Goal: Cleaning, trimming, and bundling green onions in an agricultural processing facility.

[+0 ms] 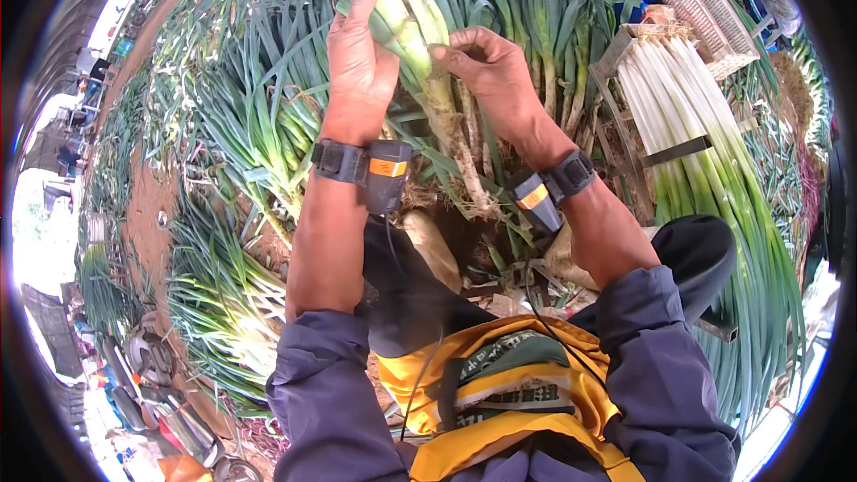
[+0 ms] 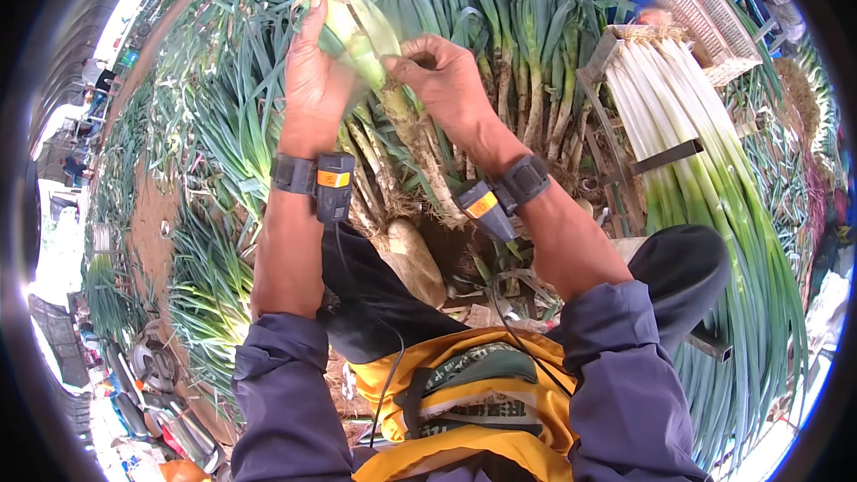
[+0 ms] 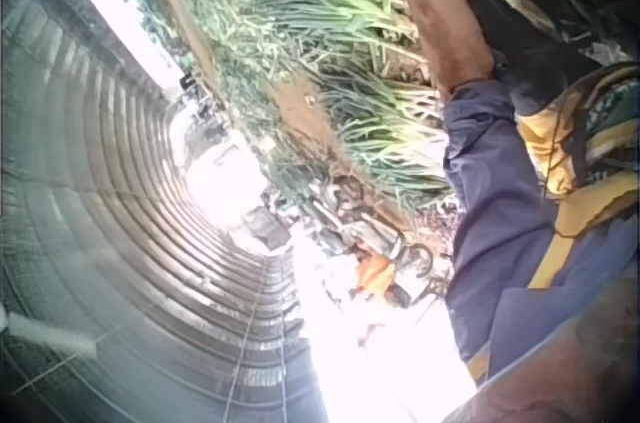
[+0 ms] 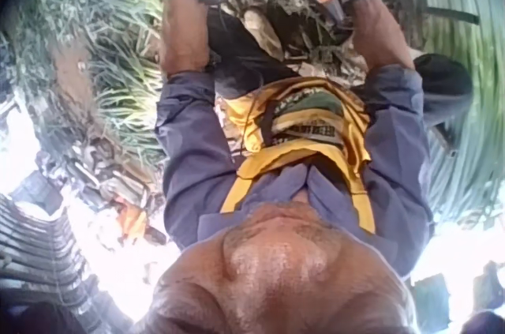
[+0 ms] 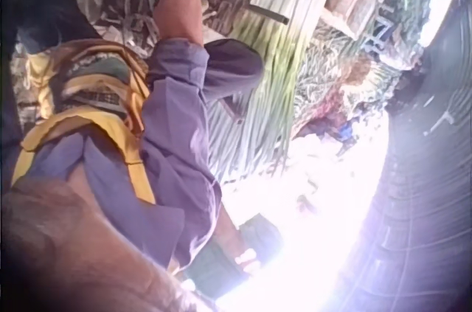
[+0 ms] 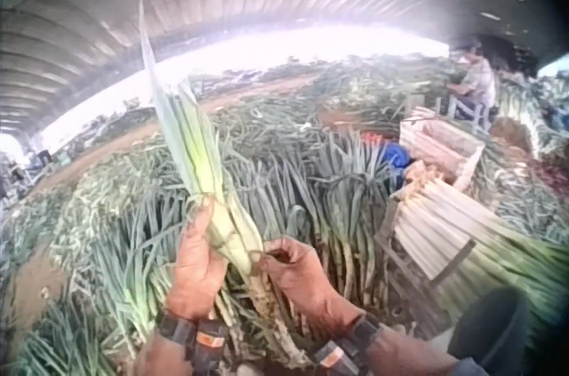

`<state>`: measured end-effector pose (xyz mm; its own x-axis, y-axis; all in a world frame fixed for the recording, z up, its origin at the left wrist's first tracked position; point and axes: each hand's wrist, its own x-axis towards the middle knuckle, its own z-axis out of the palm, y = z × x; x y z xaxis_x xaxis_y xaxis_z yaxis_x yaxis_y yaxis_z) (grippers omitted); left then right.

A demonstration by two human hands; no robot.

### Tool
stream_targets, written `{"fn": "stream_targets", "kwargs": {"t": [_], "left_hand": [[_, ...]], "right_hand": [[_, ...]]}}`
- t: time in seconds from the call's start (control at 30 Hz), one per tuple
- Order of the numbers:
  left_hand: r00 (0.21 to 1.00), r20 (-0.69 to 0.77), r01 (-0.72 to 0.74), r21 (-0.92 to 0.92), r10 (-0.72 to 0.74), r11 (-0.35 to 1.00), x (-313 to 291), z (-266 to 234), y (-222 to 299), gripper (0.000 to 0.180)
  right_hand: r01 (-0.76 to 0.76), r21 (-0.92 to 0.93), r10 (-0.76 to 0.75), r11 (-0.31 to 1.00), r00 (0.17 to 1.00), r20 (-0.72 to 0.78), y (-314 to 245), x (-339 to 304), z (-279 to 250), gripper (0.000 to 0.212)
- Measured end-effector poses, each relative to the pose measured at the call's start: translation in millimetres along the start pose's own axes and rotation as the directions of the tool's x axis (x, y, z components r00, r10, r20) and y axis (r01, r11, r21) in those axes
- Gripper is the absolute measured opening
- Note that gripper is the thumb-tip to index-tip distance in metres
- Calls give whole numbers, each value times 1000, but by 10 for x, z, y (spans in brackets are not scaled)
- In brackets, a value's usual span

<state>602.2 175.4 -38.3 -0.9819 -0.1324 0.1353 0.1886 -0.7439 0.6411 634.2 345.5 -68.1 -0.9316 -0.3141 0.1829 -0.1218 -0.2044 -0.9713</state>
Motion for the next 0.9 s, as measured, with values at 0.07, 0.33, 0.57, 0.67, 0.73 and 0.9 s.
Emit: {"fn": "stream_targets", "kwargs": {"t": [0.07, 0.33, 0.57, 0.67, 0.73, 0.9], "left_hand": [[996, 10, -90, -11, 90, 996, 8, 35, -17, 28], [999, -15, -26, 172, 29, 985, -22, -118, 99, 38], [981, -120, -129, 184, 152, 974, -70, -146, 83, 21], [989, -38, -136, 136, 143, 981, -40, -56, -41, 25], [994, -45, -94, 73, 98, 993, -46, -41, -99, 29], [996, -64, -70, -1, 69, 998, -109, -134, -27, 28]], "right_hand": [[81, 113, -80, 990, 997, -14, 89, 13, -13, 9], [10, -102, 4, 995, 991, 131, 13, -580, -174, 9], [59, -968, 659, 246, 722, 211, 1939, -1901, -1097, 31], [15, -966, 770, 260, 600, 217, 2224, -2114, -1517, 39], [7, -886, 208, 464, 971, 117, 1876, -1667, -1378, 47], [338, -695, -335, 635, 931, 147, 52, -321, -247, 52]]}}
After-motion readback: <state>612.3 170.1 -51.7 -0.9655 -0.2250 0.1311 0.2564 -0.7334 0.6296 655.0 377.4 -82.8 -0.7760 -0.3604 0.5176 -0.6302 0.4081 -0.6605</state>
